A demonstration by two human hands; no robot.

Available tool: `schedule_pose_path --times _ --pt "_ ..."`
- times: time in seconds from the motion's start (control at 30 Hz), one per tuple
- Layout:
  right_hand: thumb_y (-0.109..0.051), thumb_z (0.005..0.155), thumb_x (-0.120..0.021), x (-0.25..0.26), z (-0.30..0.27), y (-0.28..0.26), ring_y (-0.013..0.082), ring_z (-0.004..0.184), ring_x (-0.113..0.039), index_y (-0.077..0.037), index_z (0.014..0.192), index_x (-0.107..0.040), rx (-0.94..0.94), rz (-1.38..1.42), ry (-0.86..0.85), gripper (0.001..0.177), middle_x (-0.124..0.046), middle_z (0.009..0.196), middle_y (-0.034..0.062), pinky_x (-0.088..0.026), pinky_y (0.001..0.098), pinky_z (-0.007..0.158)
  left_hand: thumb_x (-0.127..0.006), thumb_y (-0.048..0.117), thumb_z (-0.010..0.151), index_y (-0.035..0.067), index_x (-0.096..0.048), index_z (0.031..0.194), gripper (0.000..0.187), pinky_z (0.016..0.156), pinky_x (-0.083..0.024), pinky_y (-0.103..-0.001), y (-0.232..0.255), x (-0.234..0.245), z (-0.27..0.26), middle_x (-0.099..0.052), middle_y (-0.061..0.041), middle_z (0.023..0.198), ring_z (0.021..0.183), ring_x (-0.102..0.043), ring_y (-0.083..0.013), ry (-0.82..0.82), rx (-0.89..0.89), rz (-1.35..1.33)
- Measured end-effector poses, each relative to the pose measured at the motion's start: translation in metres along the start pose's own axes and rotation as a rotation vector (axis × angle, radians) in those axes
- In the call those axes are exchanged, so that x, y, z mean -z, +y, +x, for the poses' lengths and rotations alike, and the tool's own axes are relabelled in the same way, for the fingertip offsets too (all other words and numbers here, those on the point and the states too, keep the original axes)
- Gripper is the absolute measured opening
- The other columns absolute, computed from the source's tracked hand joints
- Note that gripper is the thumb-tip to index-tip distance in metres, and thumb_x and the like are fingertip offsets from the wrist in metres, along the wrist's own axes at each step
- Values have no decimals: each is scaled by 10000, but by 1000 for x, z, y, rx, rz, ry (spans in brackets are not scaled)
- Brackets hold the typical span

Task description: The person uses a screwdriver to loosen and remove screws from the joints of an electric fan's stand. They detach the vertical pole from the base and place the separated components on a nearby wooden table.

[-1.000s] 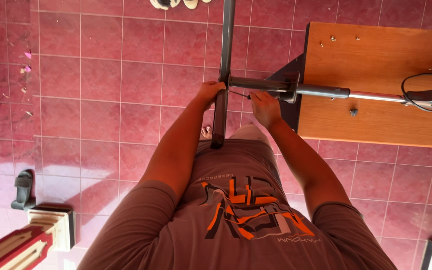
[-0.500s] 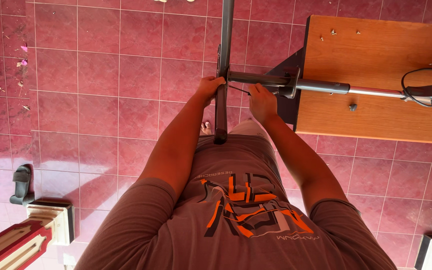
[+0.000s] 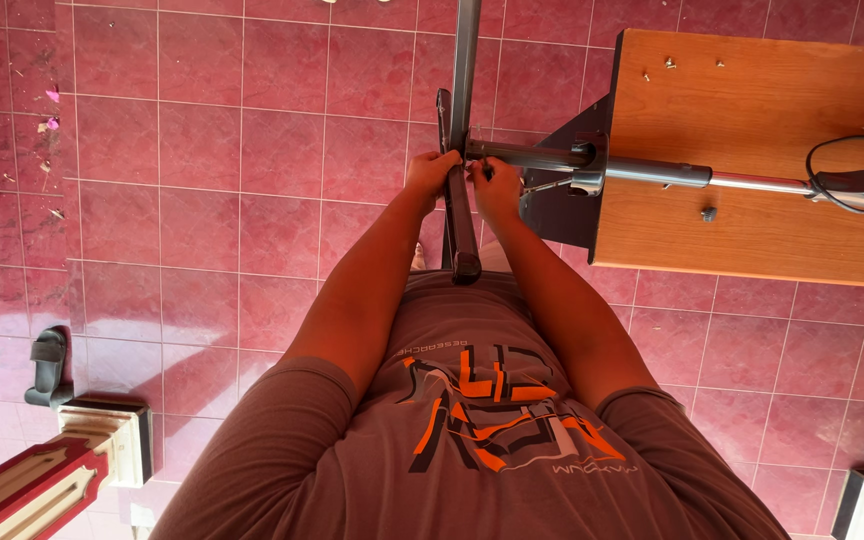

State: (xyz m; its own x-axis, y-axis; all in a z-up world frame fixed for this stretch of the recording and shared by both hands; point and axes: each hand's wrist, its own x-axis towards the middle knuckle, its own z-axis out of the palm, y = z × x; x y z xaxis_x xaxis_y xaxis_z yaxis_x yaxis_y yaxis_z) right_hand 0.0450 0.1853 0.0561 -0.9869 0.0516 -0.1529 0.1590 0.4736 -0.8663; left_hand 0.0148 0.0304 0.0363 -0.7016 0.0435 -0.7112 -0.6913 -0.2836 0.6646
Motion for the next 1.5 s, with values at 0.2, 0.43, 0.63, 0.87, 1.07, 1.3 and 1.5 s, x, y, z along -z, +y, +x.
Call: schedule_pose_path --times 0.2,0.43,0.63,0.87,1.07,1.3,1.5 --pt "-353 1018 -623 -18 14 38 221 641 -690 -14 869 -729 -42 -43 -27 385 -709 710 102 -505 378 609 -714 164 819 -13 -673 924 210 483 -552 -324 0 -3 -2 -722 -114 773 593 -710 -203 -9 -20 -22" --pt "-278 1032 -599 -36 18 66 151 649 -562 -23 950 -658 -341 665 -136 274 -601 771 39 -442 326 573 -723 171 828 -28 -647 923 233 478 -562 -342 -6 -7 0 -695 -125 751 569 -689 -234 -3 -20 -10" --pt "-131 988 -574 -40 -1 68 126 682 -563 -41 986 -583 -152 492 47 90 -582 814 49 -462 298 603 -730 174 823 -21 -651 930 235 465 -528 -337 -18 -3 13 -669 -108 734 556 -679 -224 -16 0 -26" --pt "-46 963 -629 -42 15 58 116 717 -572 -42 995 -597 -32 490 105 46 -602 829 28 -473 279 637 -736 188 830 -8 -688 935 227 449 -502 -329 -35 -5 34 -658 -83 718 537 -636 -197 -46 -23 -93" --pt "-113 1007 -610 -21 -7 50 79 595 -518 -75 978 -647 -259 601 -23 60 -570 726 -3 -401 245 506 -728 207 860 11 -681 920 210 405 -405 -305 -19 6 24 -635 -65 696 490 -558 -164 -72 -7 -45" --pt "-119 981 -609 6 -20 52 64 498 -448 -88 1016 -681 -508 604 -50 86 -538 688 -24 -362 240 415 -735 172 854 12 -716 963 195 439 -451 -281 -27 5 23 -670 -49 744 544 -615 -139 -79 -11 -126" --pt "-130 981 -622 28 -33 54 72 476 -447 -64 979 -686 -503 555 28 92 -534 673 -10 -350 260 402 -722 163 861 1 -683 962 195 445 -473 -301 -29 25 26 -674 -84 736 548 -635 -190 -85 8 -116"
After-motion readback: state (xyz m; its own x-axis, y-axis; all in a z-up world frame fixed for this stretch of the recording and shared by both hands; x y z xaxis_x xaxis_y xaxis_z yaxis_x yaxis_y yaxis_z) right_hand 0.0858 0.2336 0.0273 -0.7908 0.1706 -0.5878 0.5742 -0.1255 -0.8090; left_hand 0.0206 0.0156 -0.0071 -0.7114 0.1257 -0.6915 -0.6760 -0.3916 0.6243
